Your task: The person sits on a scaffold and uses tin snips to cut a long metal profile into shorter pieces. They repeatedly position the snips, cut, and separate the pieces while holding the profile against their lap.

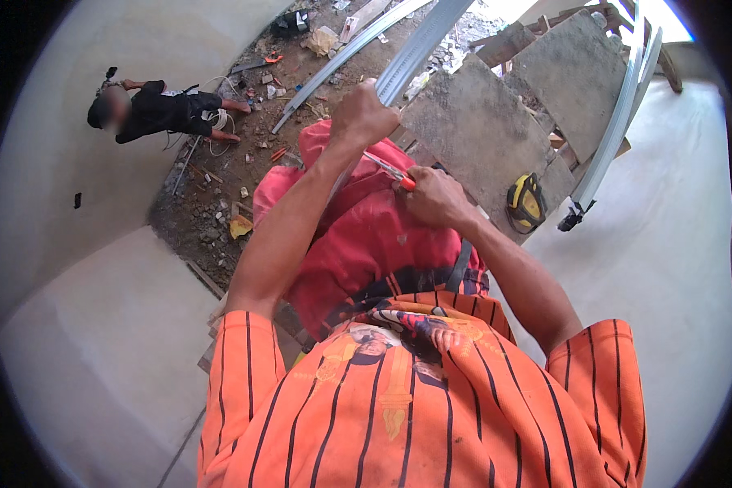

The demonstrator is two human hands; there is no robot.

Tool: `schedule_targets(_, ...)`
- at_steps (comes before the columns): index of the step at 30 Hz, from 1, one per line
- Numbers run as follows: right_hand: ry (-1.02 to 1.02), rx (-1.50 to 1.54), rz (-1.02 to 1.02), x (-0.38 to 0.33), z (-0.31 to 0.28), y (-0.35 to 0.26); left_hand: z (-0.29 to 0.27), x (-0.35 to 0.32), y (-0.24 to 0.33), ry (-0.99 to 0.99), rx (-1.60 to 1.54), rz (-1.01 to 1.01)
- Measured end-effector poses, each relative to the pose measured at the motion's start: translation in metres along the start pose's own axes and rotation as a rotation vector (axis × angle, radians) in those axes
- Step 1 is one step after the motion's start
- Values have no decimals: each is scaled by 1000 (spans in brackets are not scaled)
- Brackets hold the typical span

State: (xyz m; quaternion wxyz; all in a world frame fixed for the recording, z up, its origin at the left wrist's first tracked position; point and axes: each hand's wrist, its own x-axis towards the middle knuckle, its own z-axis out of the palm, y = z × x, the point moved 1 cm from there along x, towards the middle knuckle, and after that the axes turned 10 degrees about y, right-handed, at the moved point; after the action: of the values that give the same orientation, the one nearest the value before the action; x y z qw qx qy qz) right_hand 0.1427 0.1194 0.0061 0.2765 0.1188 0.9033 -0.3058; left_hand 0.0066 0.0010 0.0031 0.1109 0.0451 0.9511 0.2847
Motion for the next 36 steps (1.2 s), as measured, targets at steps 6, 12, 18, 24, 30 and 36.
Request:
schedule_targets(6, -21, 172, -49, 11, 22, 22, 1, -13, 10, 54, 54, -60)
schedule_targets(12, 40, 209, -230, 26, 22, 31, -9, 9, -14, -212, -314, -14)
schedule_targets(18, -52, 217, -181, 9, 19, 26, -17, 12, -6, -230, -273, -35)
schedule_targets(24, 90, 298, -402, 8, 25, 51, -16, 12, -5, -446, -488, -41)
schedule_targets(30, 209, 297, -294, -6, 19, 55, -30, 9, 6, -295, -479, 12)
schedule_targets(36, 56, 184, -228, -25, -8, 20, -22, 17, 2, -81, -127, 55)
